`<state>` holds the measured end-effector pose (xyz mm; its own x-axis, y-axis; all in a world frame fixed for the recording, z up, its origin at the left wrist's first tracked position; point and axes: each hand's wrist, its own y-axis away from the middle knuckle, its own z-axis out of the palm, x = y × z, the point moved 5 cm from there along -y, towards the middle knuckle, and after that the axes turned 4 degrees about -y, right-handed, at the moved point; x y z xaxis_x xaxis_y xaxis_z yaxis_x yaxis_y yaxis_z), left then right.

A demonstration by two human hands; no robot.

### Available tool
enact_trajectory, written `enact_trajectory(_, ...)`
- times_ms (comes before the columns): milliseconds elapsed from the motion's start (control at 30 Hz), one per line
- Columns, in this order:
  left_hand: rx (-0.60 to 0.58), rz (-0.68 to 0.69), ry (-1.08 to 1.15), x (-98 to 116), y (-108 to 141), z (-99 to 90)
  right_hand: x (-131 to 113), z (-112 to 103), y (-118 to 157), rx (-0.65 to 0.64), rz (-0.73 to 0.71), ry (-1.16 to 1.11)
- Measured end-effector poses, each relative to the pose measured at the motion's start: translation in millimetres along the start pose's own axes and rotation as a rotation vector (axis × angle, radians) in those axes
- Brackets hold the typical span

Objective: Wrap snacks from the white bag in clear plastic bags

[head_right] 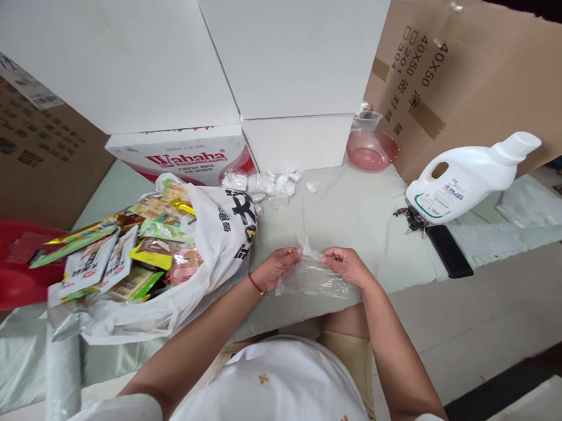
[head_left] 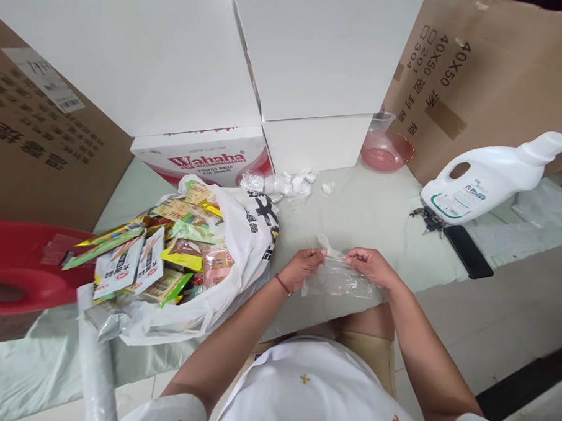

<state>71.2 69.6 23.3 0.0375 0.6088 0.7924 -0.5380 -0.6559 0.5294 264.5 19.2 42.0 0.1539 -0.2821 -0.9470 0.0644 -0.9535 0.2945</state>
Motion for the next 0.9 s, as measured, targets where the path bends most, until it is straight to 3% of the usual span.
enact_trajectory(167,0.209,-0.013,-0.021,-9,5,-14.2,-1,1,8,0.183,-0.05,-0.039)
enact_trajectory(267,0.269,0.085,-0.109,-6,9,-17.1,-6,3,18,0.256,-0.135,0.039)
enact_trajectory(400,0.201,0.318,-0.226,12,21,-11.5,-12,1,26,0.123,-0.23,0.154)
enact_trajectory(533,0.056,0.441,-0.407,29,38,1.7,-20,-14,22,0.115,-0.224,-0.036)
enact_trajectory(667,0.049,0.494,-0.553,36,49,10.0,-28,12,12,-0.271,-0.071,-0.211)
enact_trajectory(700,0.076,0.503,-0.589,36,51,9.8,-29,19,10,-0.311,-0.057,-0.207)
enact_trajectory(767,0.172,0.517,-0.639,35,52,5.2,-29,24,2,-0.24,-0.071,-0.177)
enact_trajectory(900,0.429,0.532,-0.646,27,51,-12.9,-16,15,-9,0.205,-0.133,-0.171)
